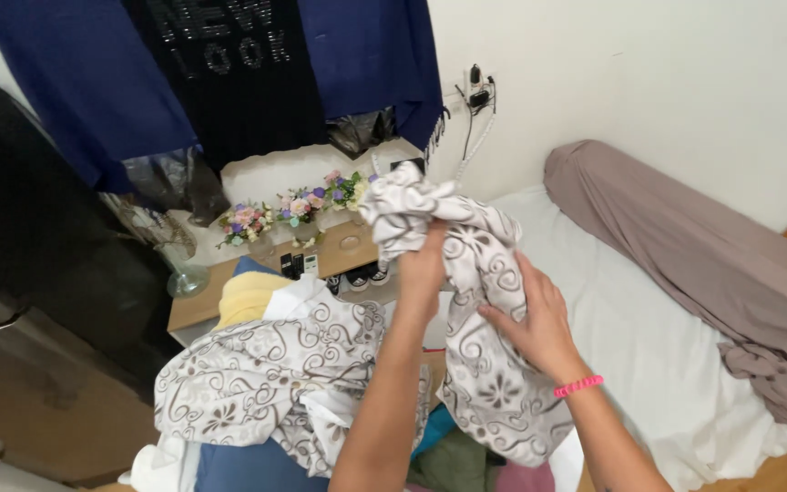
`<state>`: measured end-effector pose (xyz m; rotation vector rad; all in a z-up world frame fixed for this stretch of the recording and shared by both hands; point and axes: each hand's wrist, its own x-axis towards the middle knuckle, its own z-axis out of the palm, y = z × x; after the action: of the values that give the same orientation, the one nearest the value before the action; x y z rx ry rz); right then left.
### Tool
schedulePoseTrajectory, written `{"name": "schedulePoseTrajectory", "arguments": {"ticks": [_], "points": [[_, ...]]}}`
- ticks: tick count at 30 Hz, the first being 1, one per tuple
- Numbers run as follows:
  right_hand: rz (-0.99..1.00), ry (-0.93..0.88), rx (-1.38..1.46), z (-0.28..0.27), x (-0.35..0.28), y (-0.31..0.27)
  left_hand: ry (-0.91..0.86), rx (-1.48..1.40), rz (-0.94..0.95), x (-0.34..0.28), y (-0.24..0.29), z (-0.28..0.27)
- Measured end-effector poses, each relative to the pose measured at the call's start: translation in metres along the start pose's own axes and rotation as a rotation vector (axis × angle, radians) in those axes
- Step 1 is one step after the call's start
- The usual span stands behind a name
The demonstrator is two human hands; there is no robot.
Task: The person folds a large brown sheet on a white surface, smoothing it out with their hands. They then move to a white laundry basket and sort through various items, including a white towel, a patterned cloth, and other garments, folding them and placing them back into the basket.
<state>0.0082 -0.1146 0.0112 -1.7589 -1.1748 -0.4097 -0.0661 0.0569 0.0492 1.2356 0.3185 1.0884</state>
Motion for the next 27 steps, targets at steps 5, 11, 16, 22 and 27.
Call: {"name": "schedulePoseTrajectory", "arguments": {"ticks": [5, 11, 16, 22, 27], "points": [[0.159, -0.107, 0.05, 0.037, 0.016, 0.016, 0.143, -0.142, -0.048, 0.004, 0.047, -0.063], [0.172, -0.051, 0.318, 0.078, 0.061, -0.034, 0.307, -0.211, -0.005, -0.014, 0.109, -0.128], [0.05, -0.009, 0.608, 0.142, 0.086, -0.08, 0.496, -0.056, -0.042, -0.02, 0.097, -0.226], [0.049, -0.055, 0.539, 0.241, 0.079, -0.1, 0.638, 0.506, -0.079, -0.042, 0.068, -0.326], [-0.004, -0.491, -0.028, 0.264, 0.034, -0.142, 0.549, 1.263, -0.581, -0.07, 0.054, -0.349]]}}
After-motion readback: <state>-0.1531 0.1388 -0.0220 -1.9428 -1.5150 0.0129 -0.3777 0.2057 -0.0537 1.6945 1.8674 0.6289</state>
